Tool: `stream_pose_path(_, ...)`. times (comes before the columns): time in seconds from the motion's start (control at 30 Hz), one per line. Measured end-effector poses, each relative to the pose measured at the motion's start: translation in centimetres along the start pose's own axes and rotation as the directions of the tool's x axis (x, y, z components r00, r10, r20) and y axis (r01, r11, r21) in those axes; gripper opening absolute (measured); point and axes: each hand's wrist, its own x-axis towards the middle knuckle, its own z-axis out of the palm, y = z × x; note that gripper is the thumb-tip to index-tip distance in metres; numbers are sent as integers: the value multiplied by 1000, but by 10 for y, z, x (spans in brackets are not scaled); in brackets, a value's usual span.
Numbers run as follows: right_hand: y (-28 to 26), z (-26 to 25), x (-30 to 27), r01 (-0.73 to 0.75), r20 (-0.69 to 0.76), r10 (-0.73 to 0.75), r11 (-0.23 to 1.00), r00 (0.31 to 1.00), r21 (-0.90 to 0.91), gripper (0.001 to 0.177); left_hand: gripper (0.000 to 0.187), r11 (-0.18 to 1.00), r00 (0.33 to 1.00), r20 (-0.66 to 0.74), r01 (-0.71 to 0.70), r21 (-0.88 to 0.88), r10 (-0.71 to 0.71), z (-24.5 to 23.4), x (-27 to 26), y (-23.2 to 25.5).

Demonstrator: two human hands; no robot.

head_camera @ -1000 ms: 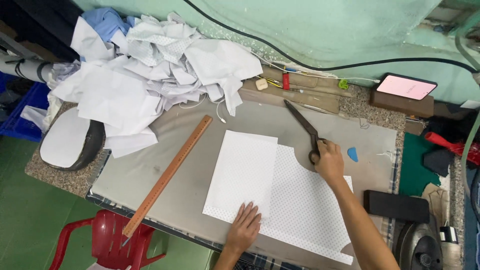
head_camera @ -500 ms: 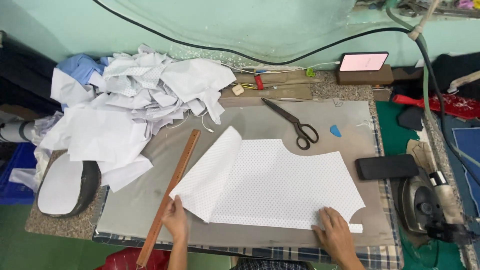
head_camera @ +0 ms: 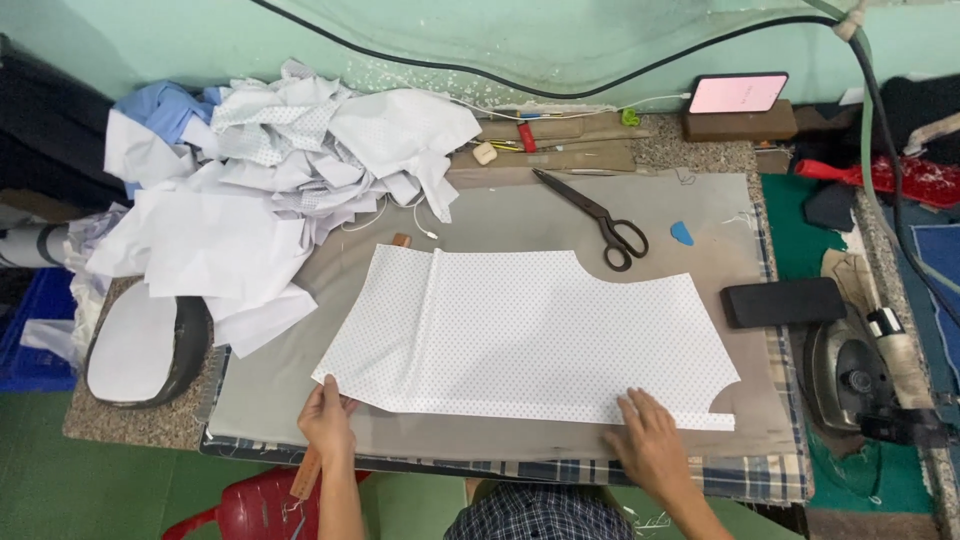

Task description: The person irons a white patterned fabric piece on a worktable, then uses a ruler and chalk to mark a straight line. They cut the fabric along the marked line with scissors and place the cut piece aside.

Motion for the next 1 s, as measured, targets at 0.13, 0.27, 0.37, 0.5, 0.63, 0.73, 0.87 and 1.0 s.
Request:
stream_pose_path(0.13,-57,18,18,71,47,-72,997,996,13,98,32,982,991,30,-129,-136,134,-10,-26,49)
stream_pose_path(0.27,-77,37,27,93,-94,-91,996,991,8,91,25,955,989,-63,-144,-259,132,-43,-30,64)
stream_pose_path(0.37,-51,36,42,58,9,-58,998,998,18,67,26,961,959,-230,-208,-184,164,-86,-36,67)
stream_pose_path(0.5,-18,28,79,301,-152,-287,950,946,83,64,25,929,894,-416,-284,-237,167,-176,-27,29)
stream_pose_path(0.63,-59,-11,167,440,41,-469,852,882,285,75,28,940,814,-569,-279,-196,122,-281,-40,13)
stream_pose_path(0.73,-164,-57,241,484,153,-531,836,834,259,52,55,936,720,-668,-338,-102,187,-374,-52,-13)
stream_pose_path(0.87,-400,-151,289,506,229,-718,645,657,572,26,29,971,721,-674,-239,-25,160,-512,-70,-21)
stream_pose_path(1.0,-605,-156,273,430,343,-609,770,715,471,28,35,978,773,-634,-158,-139,35,-656,-82,-19)
